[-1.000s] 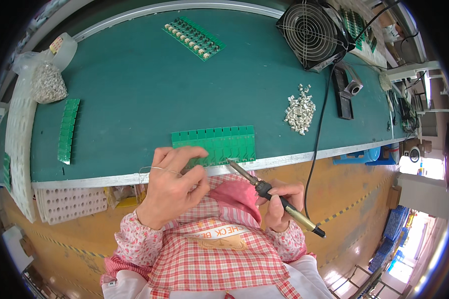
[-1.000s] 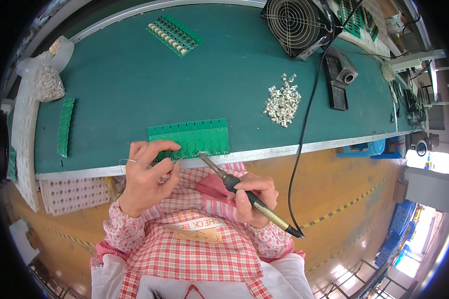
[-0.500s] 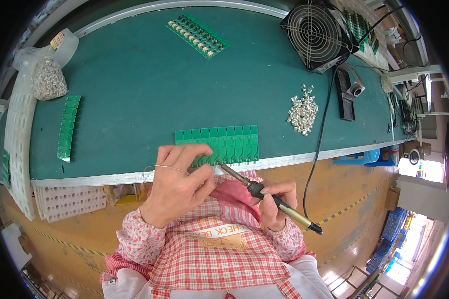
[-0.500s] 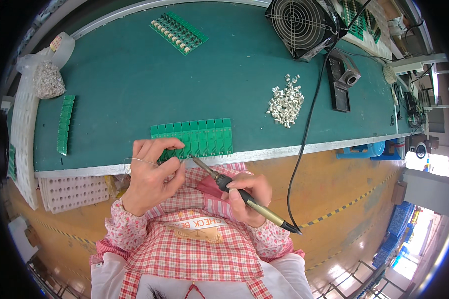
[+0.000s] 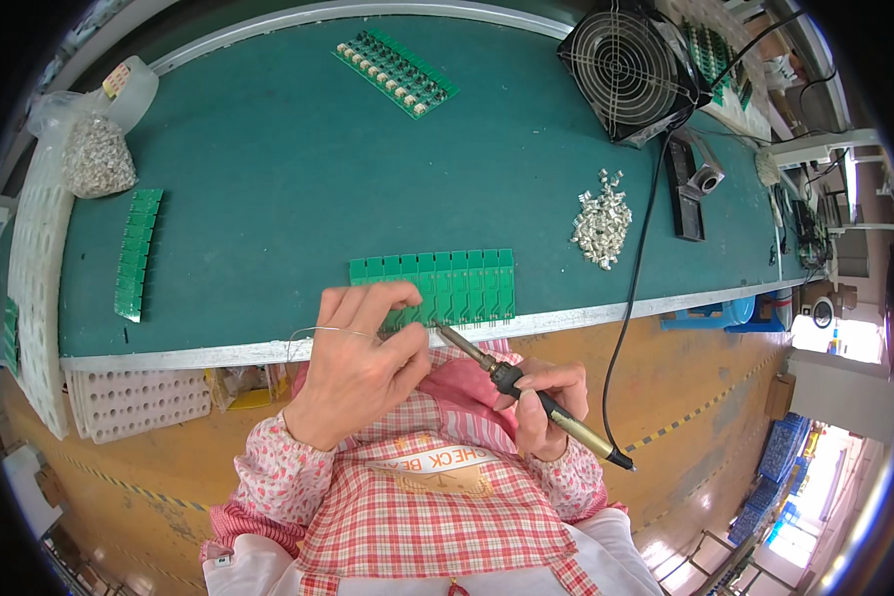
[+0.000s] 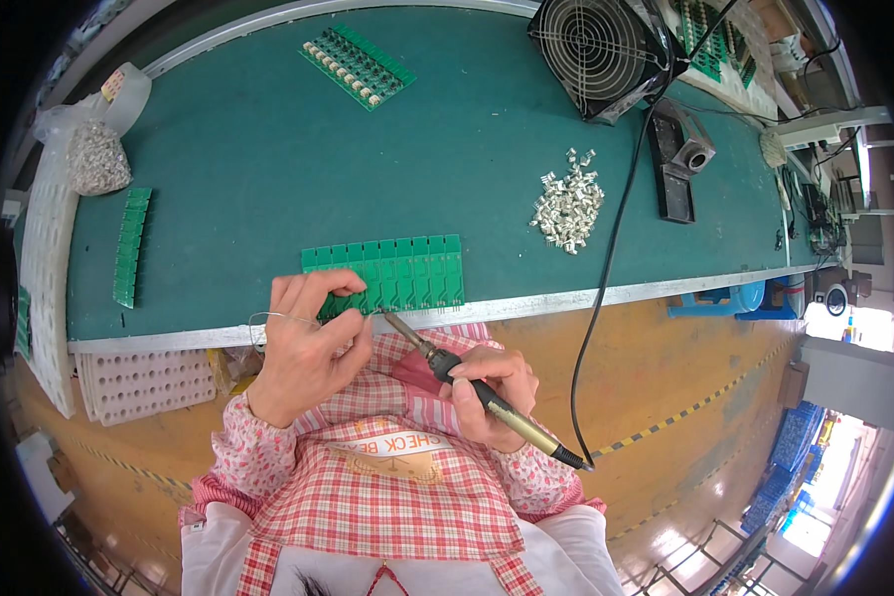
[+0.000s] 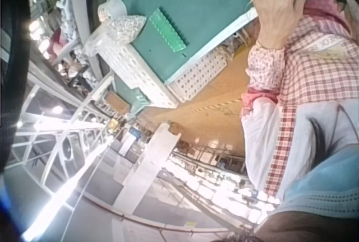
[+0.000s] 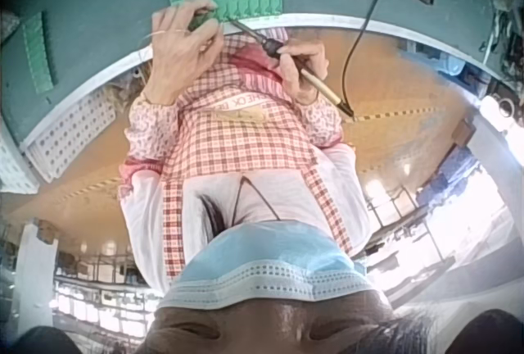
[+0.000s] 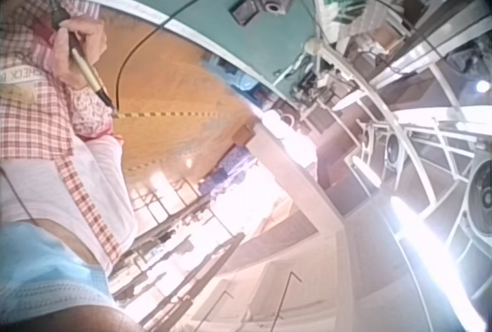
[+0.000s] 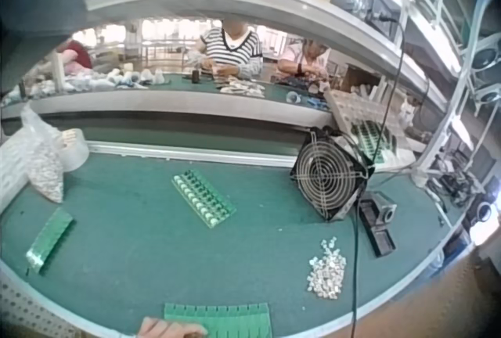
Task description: The person solders components on a circuit board with a soldering iron, inserts small electronic components into the board by hand, and solders the components into place using the soldering iron.
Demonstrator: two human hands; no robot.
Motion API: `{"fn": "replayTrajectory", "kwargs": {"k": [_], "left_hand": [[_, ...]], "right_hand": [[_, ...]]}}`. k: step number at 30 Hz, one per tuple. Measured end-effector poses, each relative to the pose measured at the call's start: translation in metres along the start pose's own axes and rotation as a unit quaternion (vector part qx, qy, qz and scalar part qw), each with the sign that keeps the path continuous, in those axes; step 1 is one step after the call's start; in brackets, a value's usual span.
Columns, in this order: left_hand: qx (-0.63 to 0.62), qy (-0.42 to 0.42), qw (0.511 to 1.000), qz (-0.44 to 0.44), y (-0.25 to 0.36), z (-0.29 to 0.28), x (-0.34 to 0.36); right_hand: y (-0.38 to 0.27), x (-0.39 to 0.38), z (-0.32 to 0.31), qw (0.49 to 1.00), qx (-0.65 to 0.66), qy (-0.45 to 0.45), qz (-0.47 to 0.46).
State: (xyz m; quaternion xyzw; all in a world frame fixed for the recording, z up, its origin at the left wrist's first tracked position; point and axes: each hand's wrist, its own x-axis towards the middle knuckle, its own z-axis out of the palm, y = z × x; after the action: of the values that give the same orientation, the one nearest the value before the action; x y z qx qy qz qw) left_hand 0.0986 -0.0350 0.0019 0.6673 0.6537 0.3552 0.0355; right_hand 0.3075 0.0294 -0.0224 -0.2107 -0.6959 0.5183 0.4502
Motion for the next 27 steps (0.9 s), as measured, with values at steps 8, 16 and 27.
{"fn": "replayTrajectory", "kwargs": {"k": [8,16,27], "left_hand": [[-0.051,0.017,0.998,-0.012,-0.004,-0.005,-0.005],[-0.063,0.019,0.998,-0.014,-0.01,-0.006,-0.013],[-0.038,0.007,0.999,-0.002,-0.009,-0.002,-0.012]], "right_hand": [[-0.002,-0.002,0.001,1.0,-0.002,-0.003,0.0],[-0.003,-0.001,0.004,0.998,0.055,0.025,-0.002],[0.002,-0.003,0.008,0.999,0.035,-0.01,0.033]]}}
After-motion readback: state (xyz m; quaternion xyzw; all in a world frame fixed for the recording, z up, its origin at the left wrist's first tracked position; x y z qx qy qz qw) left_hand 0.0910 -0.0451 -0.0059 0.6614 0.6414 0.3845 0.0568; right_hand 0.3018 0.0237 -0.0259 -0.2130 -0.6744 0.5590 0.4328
